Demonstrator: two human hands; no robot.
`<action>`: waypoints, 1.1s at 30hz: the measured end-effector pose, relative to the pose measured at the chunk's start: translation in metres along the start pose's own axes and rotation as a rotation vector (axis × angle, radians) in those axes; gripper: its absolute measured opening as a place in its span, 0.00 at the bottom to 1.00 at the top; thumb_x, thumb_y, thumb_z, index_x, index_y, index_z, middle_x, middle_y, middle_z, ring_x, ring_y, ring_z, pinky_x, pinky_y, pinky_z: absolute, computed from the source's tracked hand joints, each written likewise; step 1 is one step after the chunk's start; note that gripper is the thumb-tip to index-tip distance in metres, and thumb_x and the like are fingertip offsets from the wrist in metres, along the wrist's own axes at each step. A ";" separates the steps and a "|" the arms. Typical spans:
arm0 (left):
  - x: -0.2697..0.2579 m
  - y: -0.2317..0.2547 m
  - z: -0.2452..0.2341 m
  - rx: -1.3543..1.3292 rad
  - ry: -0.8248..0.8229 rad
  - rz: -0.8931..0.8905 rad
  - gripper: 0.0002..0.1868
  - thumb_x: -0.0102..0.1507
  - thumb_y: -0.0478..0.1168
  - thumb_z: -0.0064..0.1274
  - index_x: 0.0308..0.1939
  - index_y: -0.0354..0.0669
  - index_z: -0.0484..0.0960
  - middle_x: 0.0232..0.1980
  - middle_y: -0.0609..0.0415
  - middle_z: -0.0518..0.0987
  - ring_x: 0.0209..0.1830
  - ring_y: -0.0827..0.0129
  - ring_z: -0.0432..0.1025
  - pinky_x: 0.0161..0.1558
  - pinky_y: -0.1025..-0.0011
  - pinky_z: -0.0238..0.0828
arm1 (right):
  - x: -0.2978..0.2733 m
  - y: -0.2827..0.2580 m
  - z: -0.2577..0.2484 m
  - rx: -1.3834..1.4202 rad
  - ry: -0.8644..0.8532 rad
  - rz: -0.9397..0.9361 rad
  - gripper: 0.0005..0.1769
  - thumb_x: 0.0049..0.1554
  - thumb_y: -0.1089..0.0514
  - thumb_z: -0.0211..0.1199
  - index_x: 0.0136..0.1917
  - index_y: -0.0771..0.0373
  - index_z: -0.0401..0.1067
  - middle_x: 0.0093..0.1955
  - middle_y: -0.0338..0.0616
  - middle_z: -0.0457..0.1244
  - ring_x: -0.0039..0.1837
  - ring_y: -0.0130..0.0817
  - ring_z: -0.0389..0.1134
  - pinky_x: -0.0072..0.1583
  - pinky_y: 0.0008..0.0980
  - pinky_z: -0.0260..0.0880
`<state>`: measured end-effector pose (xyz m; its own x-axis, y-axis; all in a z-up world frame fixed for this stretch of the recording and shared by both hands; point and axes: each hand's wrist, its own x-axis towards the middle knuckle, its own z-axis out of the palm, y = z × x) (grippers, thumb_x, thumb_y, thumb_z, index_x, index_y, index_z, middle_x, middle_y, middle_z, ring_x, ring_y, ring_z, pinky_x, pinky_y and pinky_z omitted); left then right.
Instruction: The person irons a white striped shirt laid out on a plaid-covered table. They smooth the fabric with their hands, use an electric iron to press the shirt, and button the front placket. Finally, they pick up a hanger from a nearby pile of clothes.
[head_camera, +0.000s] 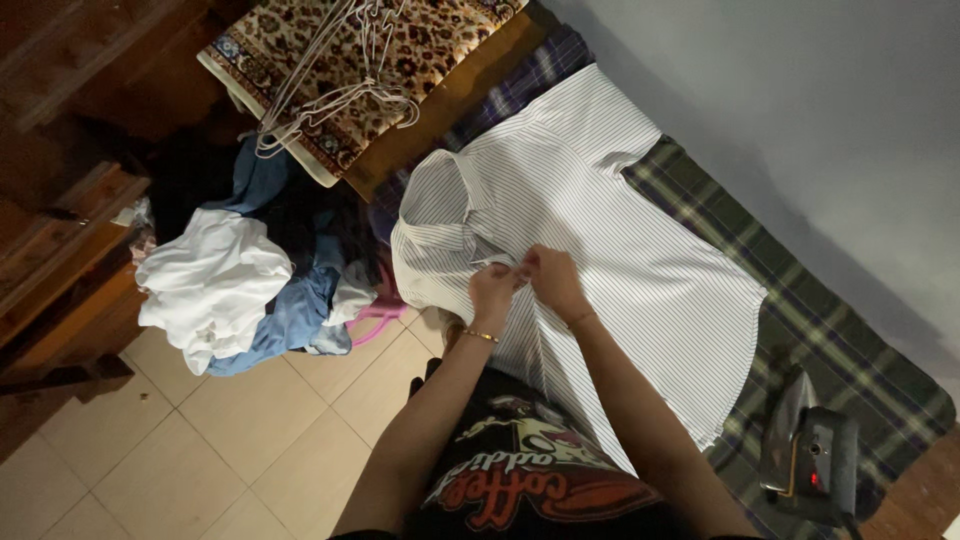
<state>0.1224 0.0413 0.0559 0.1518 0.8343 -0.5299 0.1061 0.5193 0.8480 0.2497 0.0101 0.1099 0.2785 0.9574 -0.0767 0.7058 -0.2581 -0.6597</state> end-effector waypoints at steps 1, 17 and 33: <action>0.004 -0.006 0.002 -0.046 -0.006 -0.006 0.07 0.59 0.34 0.63 0.31 0.32 0.84 0.32 0.48 0.85 0.30 0.70 0.80 0.34 0.73 0.79 | 0.001 0.001 0.000 0.003 0.000 0.001 0.09 0.53 0.57 0.66 0.44 0.66 0.77 0.42 0.54 0.71 0.46 0.51 0.73 0.50 0.44 0.74; 0.012 -0.035 0.006 0.220 0.114 0.580 0.10 0.57 0.37 0.66 0.35 0.33 0.84 0.35 0.43 0.84 0.34 0.61 0.79 0.38 0.66 0.74 | 0.013 0.032 0.024 0.057 0.106 -0.053 0.09 0.54 0.62 0.61 0.48 0.63 0.79 0.42 0.50 0.72 0.45 0.44 0.74 0.49 0.38 0.73; -0.020 -0.002 0.009 0.528 0.041 0.459 0.11 0.67 0.42 0.55 0.41 0.36 0.80 0.35 0.44 0.81 0.34 0.53 0.78 0.38 0.60 0.75 | 0.002 -0.012 -0.020 0.095 -0.139 0.087 0.12 0.56 0.53 0.69 0.47 0.64 0.80 0.41 0.45 0.73 0.42 0.33 0.75 0.46 0.32 0.74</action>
<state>0.1283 0.0222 0.0645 0.2590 0.9596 -0.1097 0.5052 -0.0378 0.8622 0.2547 0.0124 0.1326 0.2385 0.9424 -0.2345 0.6165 -0.3335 -0.7133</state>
